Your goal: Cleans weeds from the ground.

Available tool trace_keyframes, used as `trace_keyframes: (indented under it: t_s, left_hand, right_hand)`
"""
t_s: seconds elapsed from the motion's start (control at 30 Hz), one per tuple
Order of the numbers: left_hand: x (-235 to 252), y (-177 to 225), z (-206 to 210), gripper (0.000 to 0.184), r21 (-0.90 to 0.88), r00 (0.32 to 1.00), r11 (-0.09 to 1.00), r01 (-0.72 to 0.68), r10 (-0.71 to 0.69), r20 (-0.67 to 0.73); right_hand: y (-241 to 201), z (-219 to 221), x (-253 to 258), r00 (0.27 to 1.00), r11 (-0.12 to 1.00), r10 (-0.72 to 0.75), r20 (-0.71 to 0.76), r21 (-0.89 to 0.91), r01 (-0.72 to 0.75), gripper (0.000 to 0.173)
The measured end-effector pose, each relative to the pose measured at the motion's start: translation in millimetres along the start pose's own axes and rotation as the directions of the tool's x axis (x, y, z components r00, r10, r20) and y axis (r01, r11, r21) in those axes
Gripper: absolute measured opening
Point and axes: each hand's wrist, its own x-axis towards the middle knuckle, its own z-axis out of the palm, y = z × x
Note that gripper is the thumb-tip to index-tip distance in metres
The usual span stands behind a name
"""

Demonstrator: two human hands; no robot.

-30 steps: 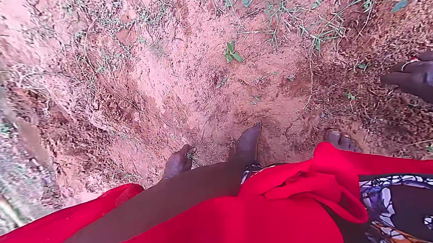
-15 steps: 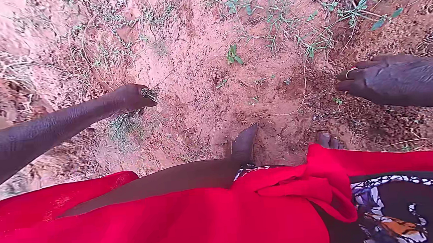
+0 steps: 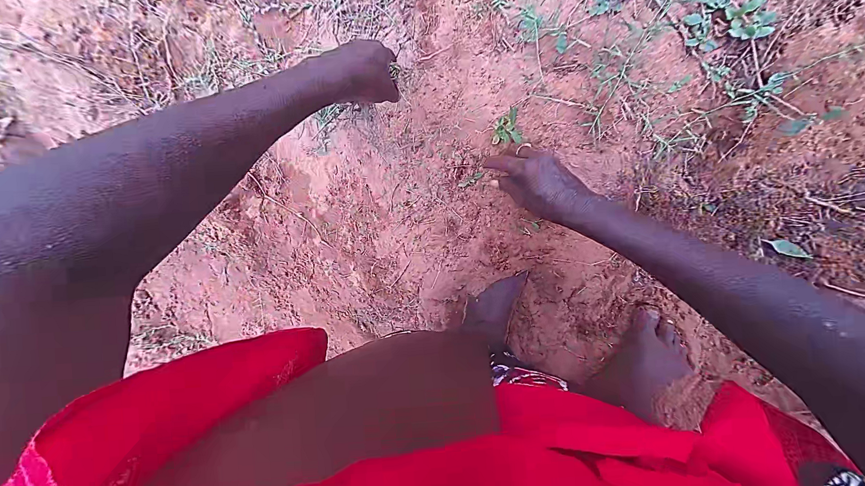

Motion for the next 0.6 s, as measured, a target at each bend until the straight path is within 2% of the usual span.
trace_keyframes:
  t_s: [0.07,0.17,0.27,0.37,0.47,0.6]
  left_hand:
    - [2.0,-21.1,-5.4,0.046,-0.139,0.993,0.987,0.079,-0.091,-0.081]
    - [1.6,-46.1,-6.0,0.041,-0.366,0.96,0.92,0.139,-0.215,-0.177]
    - [-7.2,-56.2,-0.9,0.041,-0.515,0.943,0.844,0.149,-0.277,-0.181]
    - [-16.2,-58.1,11.0,0.043,-0.599,0.932,0.787,0.149,-0.314,-0.18]
    - [-19.6,-59.9,28.3,0.041,-0.627,0.935,0.768,0.134,-0.308,-0.176]
    - [-23.3,-59.9,41.2,0.035,-0.648,0.942,0.751,0.127,-0.295,-0.158]
  right_hand:
    - [-4.8,18.9,9.8,0.994,0.999,0.044,-0.096,0.014,-0.043,0.028]
    - [-11.8,41.1,17.0,0.976,0.993,0.067,-0.208,-0.076,-0.085,0.025]
    - [-13.6,54.4,21.1,0.965,0.975,0.05,-0.258,-0.196,-0.103,0.021]
    - [-16.1,59.4,22.8,0.955,0.966,0.029,-0.296,-0.235,-0.102,0.016]
    - [-19.3,58.5,22.2,0.961,0.965,0.053,-0.27,-0.235,-0.119,0.015]
    - [-26.7,51.8,18.4,0.984,0.965,0.117,-0.131,-0.219,-0.144,0.016]
